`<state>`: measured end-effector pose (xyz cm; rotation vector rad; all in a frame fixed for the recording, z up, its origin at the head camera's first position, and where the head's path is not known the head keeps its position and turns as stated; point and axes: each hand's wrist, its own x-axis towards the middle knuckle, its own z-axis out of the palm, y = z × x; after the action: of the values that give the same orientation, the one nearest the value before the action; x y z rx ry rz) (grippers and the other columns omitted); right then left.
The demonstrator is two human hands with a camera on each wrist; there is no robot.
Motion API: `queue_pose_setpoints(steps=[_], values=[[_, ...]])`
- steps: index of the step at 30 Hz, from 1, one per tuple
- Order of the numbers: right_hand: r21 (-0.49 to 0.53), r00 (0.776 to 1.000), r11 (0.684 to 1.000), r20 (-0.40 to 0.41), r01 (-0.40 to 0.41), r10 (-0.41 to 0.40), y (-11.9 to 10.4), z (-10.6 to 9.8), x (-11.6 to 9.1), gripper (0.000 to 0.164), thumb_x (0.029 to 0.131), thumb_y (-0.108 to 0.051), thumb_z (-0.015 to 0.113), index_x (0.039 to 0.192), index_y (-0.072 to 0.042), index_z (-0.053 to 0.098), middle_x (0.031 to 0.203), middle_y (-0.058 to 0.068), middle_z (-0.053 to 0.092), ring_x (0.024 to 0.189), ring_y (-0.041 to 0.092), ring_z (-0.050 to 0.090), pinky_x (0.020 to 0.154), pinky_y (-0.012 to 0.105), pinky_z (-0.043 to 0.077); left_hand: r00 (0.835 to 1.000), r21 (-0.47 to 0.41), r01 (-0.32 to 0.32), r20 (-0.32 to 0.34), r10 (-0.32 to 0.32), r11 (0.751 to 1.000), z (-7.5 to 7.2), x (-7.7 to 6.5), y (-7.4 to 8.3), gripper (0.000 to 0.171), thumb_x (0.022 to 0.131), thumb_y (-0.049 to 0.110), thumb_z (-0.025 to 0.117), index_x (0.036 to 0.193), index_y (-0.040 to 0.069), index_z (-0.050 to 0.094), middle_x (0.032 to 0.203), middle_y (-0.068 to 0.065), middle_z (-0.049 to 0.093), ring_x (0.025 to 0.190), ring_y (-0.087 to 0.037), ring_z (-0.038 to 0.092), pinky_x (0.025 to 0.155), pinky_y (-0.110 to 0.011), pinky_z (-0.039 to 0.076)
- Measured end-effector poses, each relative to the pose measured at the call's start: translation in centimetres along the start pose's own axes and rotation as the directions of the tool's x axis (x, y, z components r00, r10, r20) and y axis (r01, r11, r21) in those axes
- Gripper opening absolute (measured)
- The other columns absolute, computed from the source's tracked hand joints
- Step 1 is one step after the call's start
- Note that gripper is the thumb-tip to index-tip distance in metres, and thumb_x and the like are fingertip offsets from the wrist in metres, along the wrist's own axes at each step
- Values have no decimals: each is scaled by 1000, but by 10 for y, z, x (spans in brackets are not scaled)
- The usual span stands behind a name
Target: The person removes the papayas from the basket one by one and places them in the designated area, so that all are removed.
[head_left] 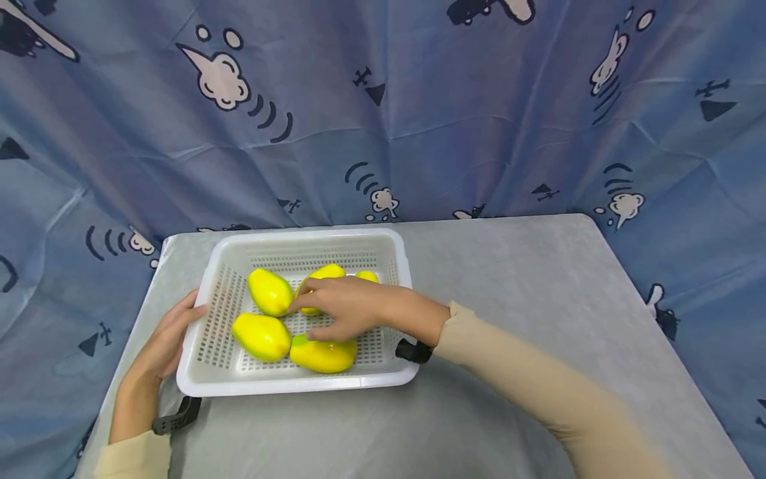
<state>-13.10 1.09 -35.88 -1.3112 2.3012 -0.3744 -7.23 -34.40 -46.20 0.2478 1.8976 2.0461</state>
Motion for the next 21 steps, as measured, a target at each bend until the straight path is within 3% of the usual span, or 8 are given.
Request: queue_pose_setpoints(steps=[8,15,21], values=[[-44,996,999,91,-3,7,-7,15,14,50,102,-36,68,151,-28,59,156,1,56,131,14,60,117,37,48,1000,-7,16,16,-16,1000,0,4,3,60,115,17,31,170,7,9,137,14,62,119,-7,69,88,-35,63],[-69,992,997,123,20,-11,-11,24,14,42,103,-37,68,143,-26,65,132,-2,66,103,11,59,97,28,52,999,6,33,-5,-33,999,-1,4,4,62,115,18,33,171,7,7,137,16,62,118,-5,69,87,-35,62],[-73,989,997,148,22,-11,-11,28,15,44,100,-36,71,143,-25,66,123,-6,66,100,9,55,91,24,48,999,10,46,-9,-46,999,-2,4,5,64,115,20,33,171,7,4,137,16,61,118,-6,69,86,-36,62]])
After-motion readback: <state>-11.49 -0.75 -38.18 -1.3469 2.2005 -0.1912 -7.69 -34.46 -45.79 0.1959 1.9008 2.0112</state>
